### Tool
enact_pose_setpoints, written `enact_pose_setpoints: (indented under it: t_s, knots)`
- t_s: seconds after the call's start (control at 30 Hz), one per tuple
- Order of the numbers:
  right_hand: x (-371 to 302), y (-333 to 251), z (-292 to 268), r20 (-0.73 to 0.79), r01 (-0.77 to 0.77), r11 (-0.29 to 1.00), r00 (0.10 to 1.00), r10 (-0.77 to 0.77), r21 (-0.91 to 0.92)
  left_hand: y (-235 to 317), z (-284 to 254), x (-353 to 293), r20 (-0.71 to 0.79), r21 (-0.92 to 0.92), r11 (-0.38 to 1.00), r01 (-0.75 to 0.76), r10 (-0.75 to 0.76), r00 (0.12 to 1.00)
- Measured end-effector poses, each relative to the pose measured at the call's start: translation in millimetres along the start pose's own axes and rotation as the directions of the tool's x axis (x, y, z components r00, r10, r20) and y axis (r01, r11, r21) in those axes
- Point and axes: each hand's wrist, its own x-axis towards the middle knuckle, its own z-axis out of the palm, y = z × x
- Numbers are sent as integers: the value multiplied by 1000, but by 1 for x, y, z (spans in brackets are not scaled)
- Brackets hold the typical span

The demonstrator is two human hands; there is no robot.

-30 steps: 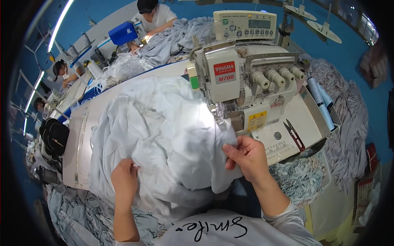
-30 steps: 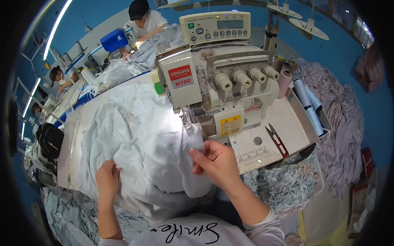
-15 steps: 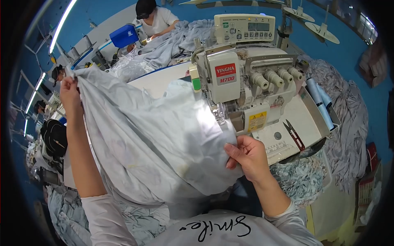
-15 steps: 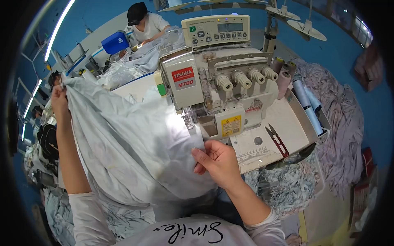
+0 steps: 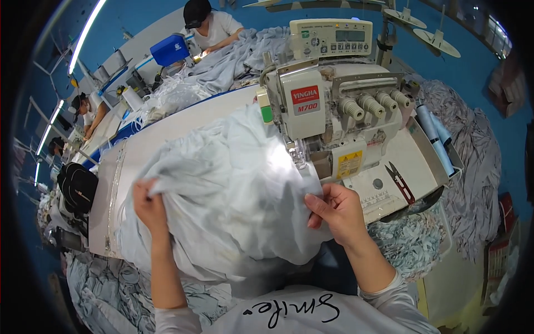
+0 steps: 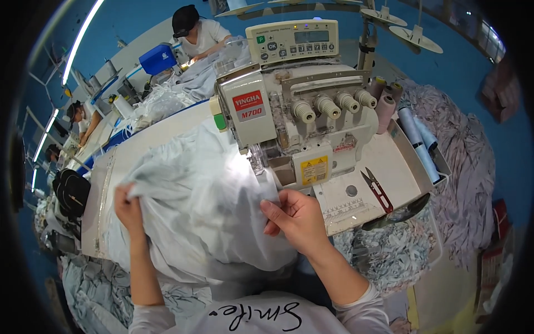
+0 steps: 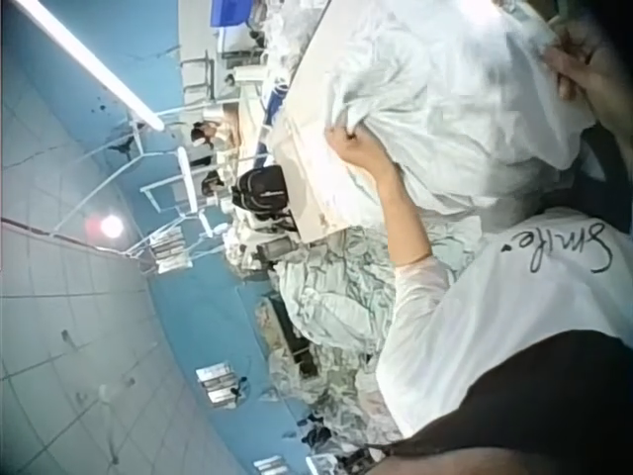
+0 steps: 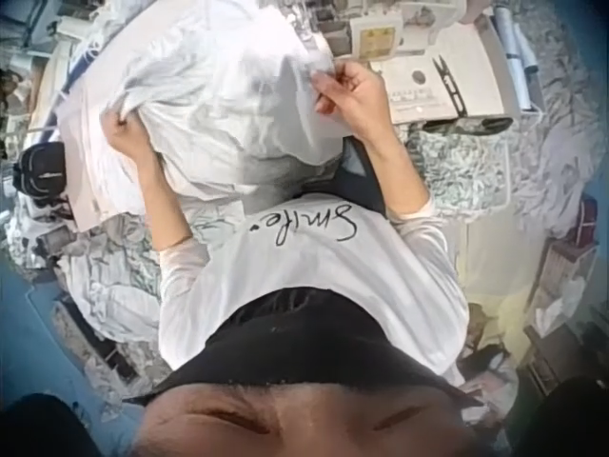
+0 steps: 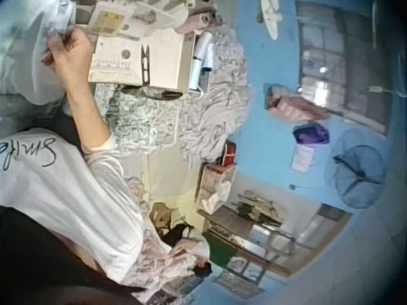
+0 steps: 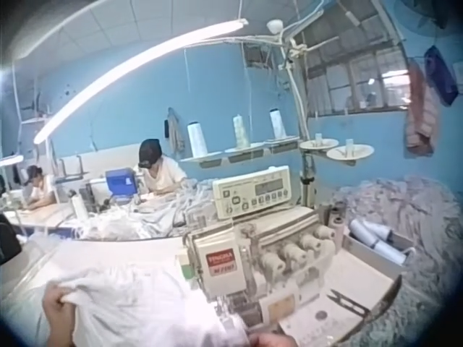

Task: Sewing fabric edges using an industrial sewing machine to assemble pillowcases.

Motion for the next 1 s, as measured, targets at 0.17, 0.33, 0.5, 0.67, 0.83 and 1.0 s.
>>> enact_pose_setpoints:
  t_s: [0.17, 0.33, 0.5, 0.67, 0.83, 1.0]
  knots:
    - [1, -1, -2, -9, -11, 1000, 1000, 11, 23, -4, 18, 98, -207, 11, 992, -125, 124, 970]
    - [-2, -2, 1, 10, -9, 999, 1000, 8, 33, -6, 18, 163, -234, 166, 962, -217, 252, 939]
    - [1, -1, -4, -19, -18, 1000, 1000, 18, 5, -18, 19, 111, 522, -48, 913, 405, -323, 790]
    - [1, -1, -2, -9, -12, 1000, 1000, 12, -5, 47, -18, -31, 683, 152, 865, -477, 257, 683]
    - [0, -3, 1, 3, 20, 1000, 1000, -20, 6, 48, -13, -21, 307, 276, 961, 31, -119, 944]
    - [1, 3, -3, -7, 18, 999, 1000, -18, -48, 38, 12, 37, 19, 59, 998, 2, -3, 1000]
